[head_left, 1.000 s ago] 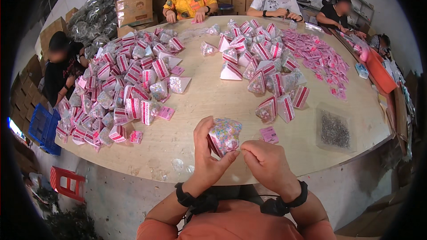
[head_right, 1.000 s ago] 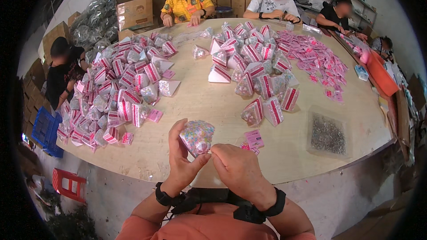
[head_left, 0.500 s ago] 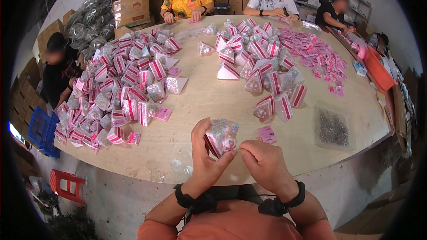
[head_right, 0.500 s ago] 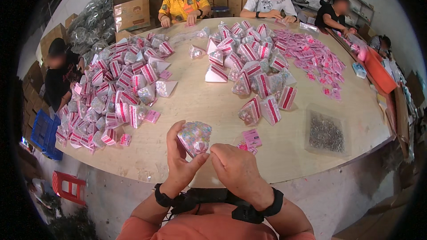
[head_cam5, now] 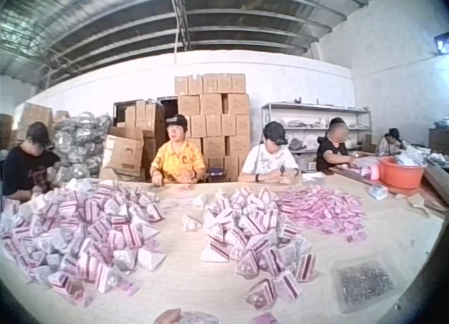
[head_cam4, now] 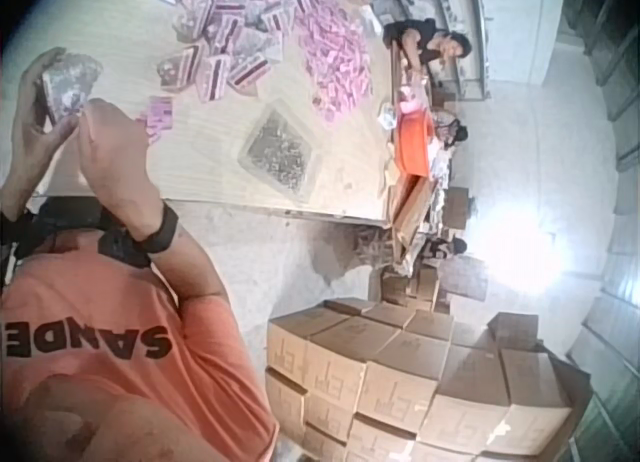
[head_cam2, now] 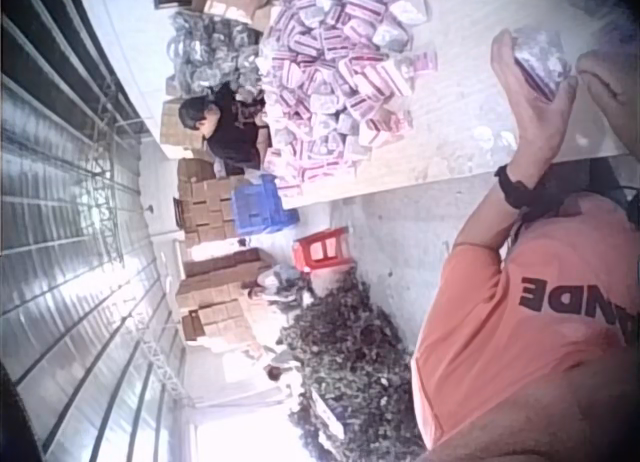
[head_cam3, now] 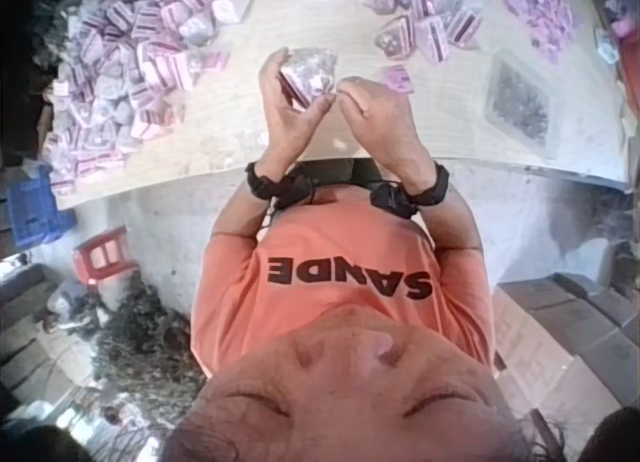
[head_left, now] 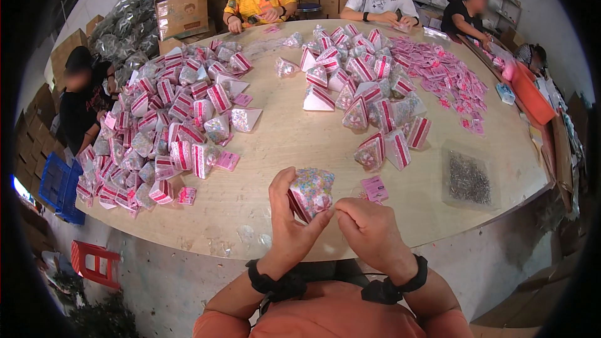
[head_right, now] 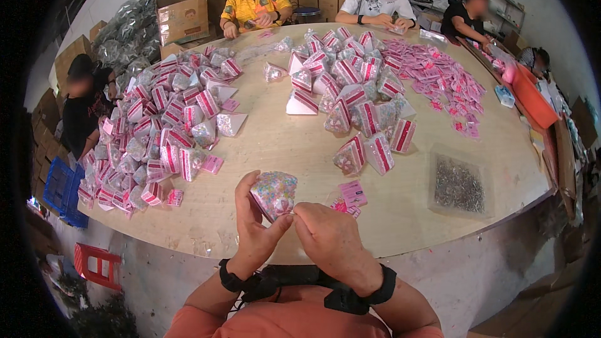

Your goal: The person repeatedly picks up small pink labels and triangular packages containing colorful beads from a table. They attach the labels to the packages by hand and place the finished items into a pile. The process is repetitive and involves handling small objects with precision.

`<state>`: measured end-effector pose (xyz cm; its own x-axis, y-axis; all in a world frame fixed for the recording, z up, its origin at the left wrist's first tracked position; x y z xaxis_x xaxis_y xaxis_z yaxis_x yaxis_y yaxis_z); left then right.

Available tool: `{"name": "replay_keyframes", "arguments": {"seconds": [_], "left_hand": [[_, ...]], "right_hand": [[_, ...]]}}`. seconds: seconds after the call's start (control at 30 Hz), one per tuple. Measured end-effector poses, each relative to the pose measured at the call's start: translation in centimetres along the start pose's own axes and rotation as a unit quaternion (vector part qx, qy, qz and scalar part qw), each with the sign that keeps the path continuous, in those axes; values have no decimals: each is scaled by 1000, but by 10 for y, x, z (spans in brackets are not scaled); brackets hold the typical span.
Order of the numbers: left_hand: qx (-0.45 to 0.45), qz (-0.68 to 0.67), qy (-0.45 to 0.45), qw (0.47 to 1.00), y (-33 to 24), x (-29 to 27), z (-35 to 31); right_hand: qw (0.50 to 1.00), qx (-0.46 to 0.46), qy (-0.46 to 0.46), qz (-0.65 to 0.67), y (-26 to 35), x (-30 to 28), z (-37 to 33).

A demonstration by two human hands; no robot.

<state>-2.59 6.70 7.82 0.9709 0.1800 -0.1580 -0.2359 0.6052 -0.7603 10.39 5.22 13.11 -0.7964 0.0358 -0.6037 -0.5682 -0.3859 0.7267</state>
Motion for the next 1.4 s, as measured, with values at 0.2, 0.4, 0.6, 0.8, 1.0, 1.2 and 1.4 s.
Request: {"name": "replay_keyframes", "arguments": {"seconds": [0.2, 0.4, 0.6, 0.8, 1.0, 1.2, 1.4], "left_hand": [[8, 19, 34, 999, -3, 4, 1], [11, 31, 34, 999, -4, 4, 0], [-3, -7, 14, 1000, -1, 3, -1], [-50, -210, -22, 976, 1, 6, -1], [-35, -236, -35, 971, 0, 5, 0], [22, -159, -37, 986, -6, 1, 1], [-23, -195, -43, 980, -2, 5, 1]], "right_hand": [[1000, 2, -5, 3, -2, -1, 0], [1000, 1, -7, 4, -2, 0, 0], [1000, 4, -14, -4, -4, 1, 0], [1000, 2, -20, 13, 0, -2, 1], [999, 8, -15, 48, 1, -4, 4], [999, 17, 5, 36, -4, -3, 4], [999, 16, 13, 41, -5, -2, 6]]}}
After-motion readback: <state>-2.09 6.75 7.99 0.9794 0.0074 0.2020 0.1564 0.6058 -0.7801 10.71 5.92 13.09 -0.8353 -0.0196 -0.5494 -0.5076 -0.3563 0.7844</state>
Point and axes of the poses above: each hand's wrist, its own z-axis towards the middle knuckle, its own x-axis out of the palm, y = z × x, the point moved 10 cm from there along z, towards the middle knuckle, and after that the axes turned 10 degrees about x, right-handed, at the moved point
